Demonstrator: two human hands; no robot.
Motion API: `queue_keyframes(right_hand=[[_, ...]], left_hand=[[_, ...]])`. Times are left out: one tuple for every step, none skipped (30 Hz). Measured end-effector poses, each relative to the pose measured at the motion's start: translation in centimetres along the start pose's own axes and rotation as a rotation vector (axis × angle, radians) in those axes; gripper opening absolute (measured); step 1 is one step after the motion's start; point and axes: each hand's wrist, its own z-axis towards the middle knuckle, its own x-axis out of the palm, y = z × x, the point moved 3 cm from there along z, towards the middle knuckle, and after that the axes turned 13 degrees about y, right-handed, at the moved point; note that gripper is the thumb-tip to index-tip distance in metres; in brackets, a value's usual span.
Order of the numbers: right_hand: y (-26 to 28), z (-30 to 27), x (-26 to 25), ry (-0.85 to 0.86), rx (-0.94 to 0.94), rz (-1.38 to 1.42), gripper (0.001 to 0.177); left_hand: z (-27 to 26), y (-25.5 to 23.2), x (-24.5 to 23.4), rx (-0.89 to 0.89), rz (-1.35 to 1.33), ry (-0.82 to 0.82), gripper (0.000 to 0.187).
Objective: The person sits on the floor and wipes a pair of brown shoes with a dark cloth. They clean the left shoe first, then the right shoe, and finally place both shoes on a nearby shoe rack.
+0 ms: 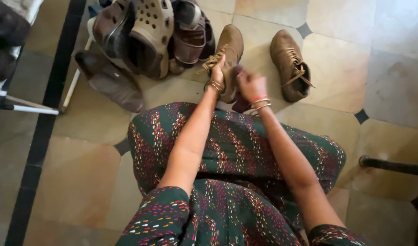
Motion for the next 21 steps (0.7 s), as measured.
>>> queue_keyframes(right_hand=[[-0.5, 0.8, -0.6, -0.049, 0.104, -0.021, 0.036], [-1.1, 1.8, -1.5, -0.182, 0.170, 0.101, 0.038], [-1.5, 2.7, -2.2, -0.316, 0.240, 0.222, 0.040], [-1.4, 3.9, -2.1, -0.296, 0.226, 0.338, 0.043], [-1.0, 5.5, -2.1, -0.282, 0.209, 0.455, 0.048], [-0.4, 6.5, -1.9, -0.266, 0.192, 0.572, 0.054], [1.0, 6.0, -0.6, -0.184, 0.077, 0.487, 0.056], [2.8, 4.4, 1.5, -0.101, -0.036, 0.402, 0.059], [4.3, 3.3, 3.1, -0.010, -0.149, 0.318, 0.063], [4.8, 2.9, 3.5, -0.048, -0.197, 0.335, 0.061], [5.1, 2.4, 4.1, -0.078, -0.240, 0.354, 0.060], [5.1, 2.0, 4.6, -0.109, -0.283, 0.373, 0.059], [4.7, 2.3, 5.0, -0.132, -0.237, 0.348, 0.057], [4.1, 3.3, 5.4, -0.154, -0.191, 0.321, 0.056], [3.2, 5.2, 5.3, -0.189, -0.153, 0.292, 0.056], [2.3, 7.1, 5.3, -0.235, -0.153, 0.257, 0.055], [1.2, 8.8, 5.4, -0.274, -0.153, 0.220, 0.054], [0.0, 10.5, 5.5, -0.313, -0.153, 0.184, 0.054], [-1.1, 12.4, 5.6, -0.286, -0.144, 0.153, 0.053], [-2.1, 14.2, 5.5, -0.259, -0.135, 0.122, 0.053], [-2.8, 15.1, 5.6, -0.230, -0.124, 0.090, 0.053]], left_hand=[[-0.1, 0.3, -0.1, 0.014, 0.018, -0.034, 0.052], [-0.1, 0.5, -0.2, 0.027, 0.036, -0.068, 0.054], [-0.3, 0.6, -0.3, 0.058, 0.137, -0.074, 0.056], [-0.4, 0.6, -0.2, 0.089, 0.238, -0.079, 0.057], [0.0, 0.4, 0.1, 0.120, 0.343, -0.078, 0.059], [0.2, 0.7, 0.4, 0.126, 0.310, -0.069, 0.061], [0.2, 0.9, 0.6, 0.136, 0.276, -0.060, 0.062], [0.3, 0.8, 0.6, 0.145, 0.242, -0.051, 0.063], [0.3, 0.3, 0.5, 0.135, 0.216, 0.029, 0.064], [0.3, -0.3, 0.3, 0.123, 0.191, 0.109, 0.065], [-0.2, -0.3, -0.1, 0.106, 0.162, 0.181, 0.066], [-0.1, -0.4, -0.1, 0.126, 0.210, 0.161, 0.067], [0.4, -0.2, 0.4, 0.138, 0.262, 0.146, 0.068], [0.4, 0.1, 0.8, 0.149, 0.313, 0.130, 0.068], [0.8, 0.5, 1.2, 0.120, 0.285, 0.120, 0.068], [1.0, 1.1, 1.5, 0.091, 0.257, 0.111, 0.068], [1.1, 1.7, 1.8, 0.064, 0.226, 0.094, 0.068], [1.4, 1.8, 2.3, 0.104, 0.284, 0.076, 0.067], [1.7, 1.8, 2.6, 0.142, 0.345, 0.056, 0.065], [1.7, 1.7, 2.7, 0.181, 0.406, 0.036, 0.064], [1.6, 1.8, 2.5, 0.138, 0.336, 0.028, 0.063]])
